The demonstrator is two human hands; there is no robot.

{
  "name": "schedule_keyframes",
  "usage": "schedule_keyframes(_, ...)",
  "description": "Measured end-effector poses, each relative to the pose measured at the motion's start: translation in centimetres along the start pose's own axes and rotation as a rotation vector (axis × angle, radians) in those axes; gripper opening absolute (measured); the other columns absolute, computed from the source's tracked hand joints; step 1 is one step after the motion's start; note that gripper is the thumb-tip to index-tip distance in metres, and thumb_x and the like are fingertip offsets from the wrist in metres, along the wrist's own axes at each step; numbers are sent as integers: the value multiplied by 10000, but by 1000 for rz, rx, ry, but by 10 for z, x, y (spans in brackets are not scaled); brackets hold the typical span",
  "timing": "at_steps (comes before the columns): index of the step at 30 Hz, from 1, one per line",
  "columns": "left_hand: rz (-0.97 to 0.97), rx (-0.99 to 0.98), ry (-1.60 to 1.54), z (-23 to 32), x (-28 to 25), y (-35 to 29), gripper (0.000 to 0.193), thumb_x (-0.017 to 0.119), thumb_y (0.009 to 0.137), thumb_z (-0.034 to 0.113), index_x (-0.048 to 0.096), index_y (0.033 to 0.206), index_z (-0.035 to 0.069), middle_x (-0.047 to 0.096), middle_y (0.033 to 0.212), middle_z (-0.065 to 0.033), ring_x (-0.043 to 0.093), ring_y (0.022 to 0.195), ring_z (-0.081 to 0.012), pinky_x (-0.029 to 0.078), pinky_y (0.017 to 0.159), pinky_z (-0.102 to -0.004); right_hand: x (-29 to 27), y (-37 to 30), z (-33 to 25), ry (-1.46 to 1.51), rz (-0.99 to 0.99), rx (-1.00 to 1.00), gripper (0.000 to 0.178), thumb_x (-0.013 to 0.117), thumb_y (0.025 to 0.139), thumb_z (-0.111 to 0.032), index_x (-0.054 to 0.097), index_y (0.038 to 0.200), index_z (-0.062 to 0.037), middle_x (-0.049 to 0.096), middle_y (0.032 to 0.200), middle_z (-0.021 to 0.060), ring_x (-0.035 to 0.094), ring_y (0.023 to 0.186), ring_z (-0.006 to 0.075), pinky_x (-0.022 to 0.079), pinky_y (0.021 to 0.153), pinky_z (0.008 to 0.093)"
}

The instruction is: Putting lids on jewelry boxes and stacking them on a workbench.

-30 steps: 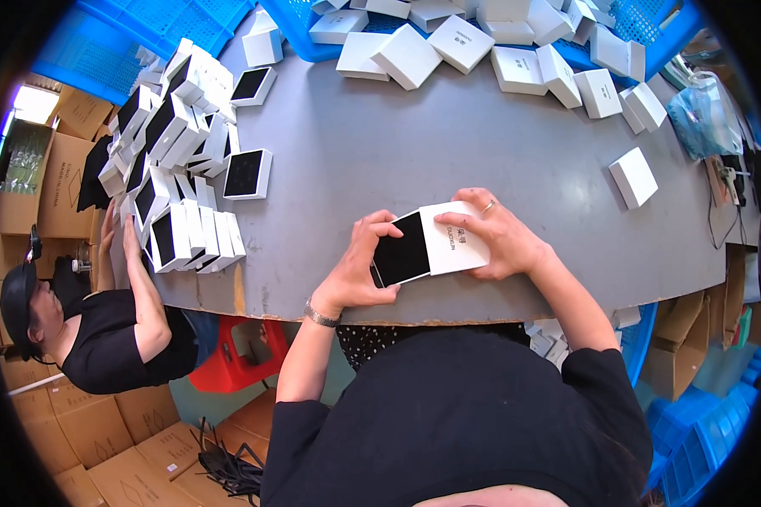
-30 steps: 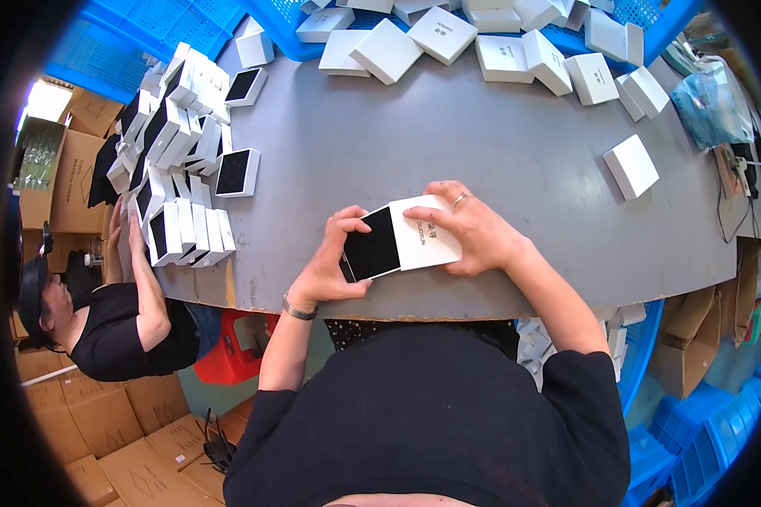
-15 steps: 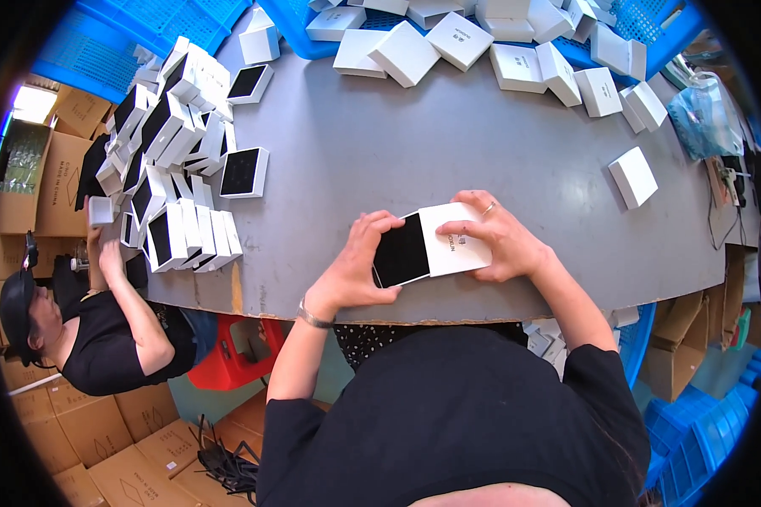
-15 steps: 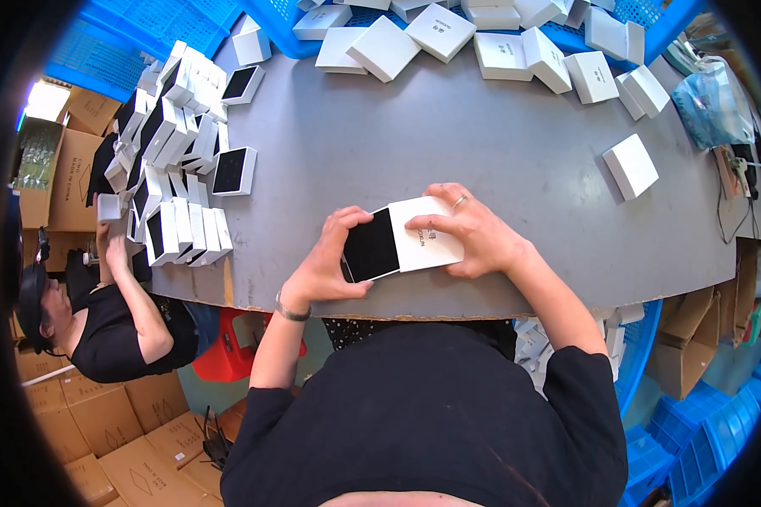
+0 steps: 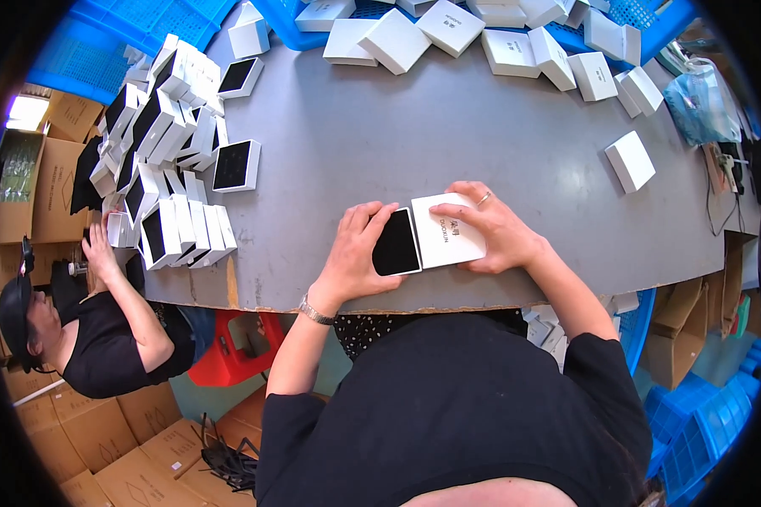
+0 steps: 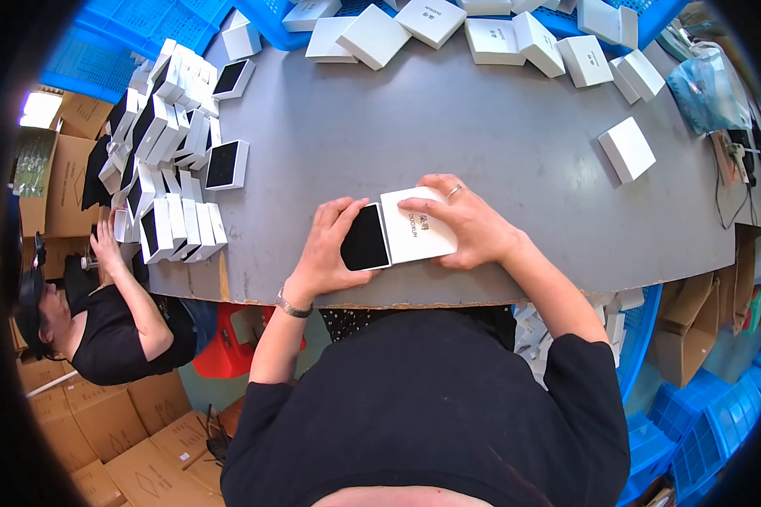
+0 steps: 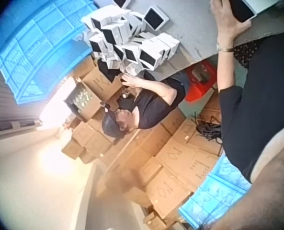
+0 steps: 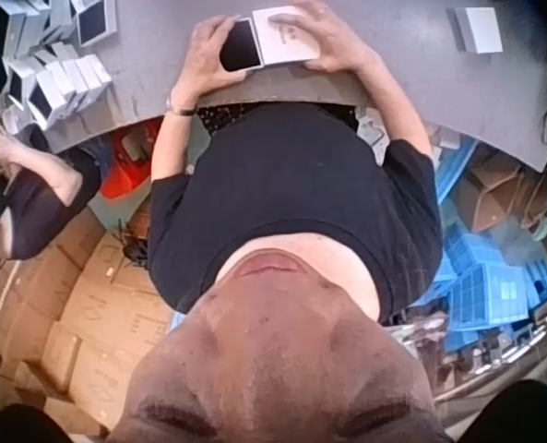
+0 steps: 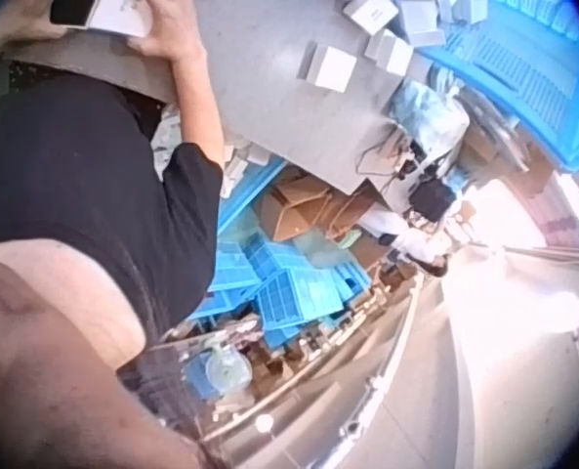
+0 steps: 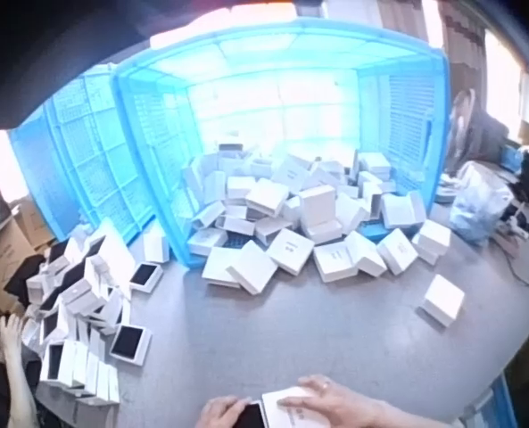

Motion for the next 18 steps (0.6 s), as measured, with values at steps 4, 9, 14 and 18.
schedule_keyframes(4,-14,34,-31,1,2,1,950,863,566,237,507,1431,75,494,1356,-159,456,1269,-369,420,1097,-464,-2,3,-3,54,-45,-19,895,806,525,-181,592,1393,-231,446,1428,254,467,1290,445,451,1073,503)
schedule_keyframes(9,13,41,-65,3,6,-1,958,864,570,235,496,1435,51,495,1335,-161,462,1251,-365,428,1085,-465,1,0,-10,9,-63,-60,908,857,521,-181,591,1389,-208,450,1405,238,462,1285,431,432,1078,504)
schedule_keyframes(14,65,21,-161,-1,7,-2,1088,840,623,293,346,1564,60,452,1408,-183,423,1321,-345,352,1149,-471,17,-2,-16,-17,1,4,854,856,533,-179,606,1350,-197,438,1401,238,444,1290,441,416,1088,507)
schedule_keyframes(18,276,-151,-897,-2,16,-1,1139,696,787,577,148,1644,65,318,1589,-175,259,1507,-301,179,1235,-469,14,-1,-17,-3,-28,-24,837,850,539,-175,602,1337,-180,431,1398,234,437,1290,440,409,1090,508)
Point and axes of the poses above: each hand's wrist, its own y-axis towards the middle knuckle, its own x-axis out of the palm, z = x × y, the point moved 1 cm from there along y, towards the middle knuckle
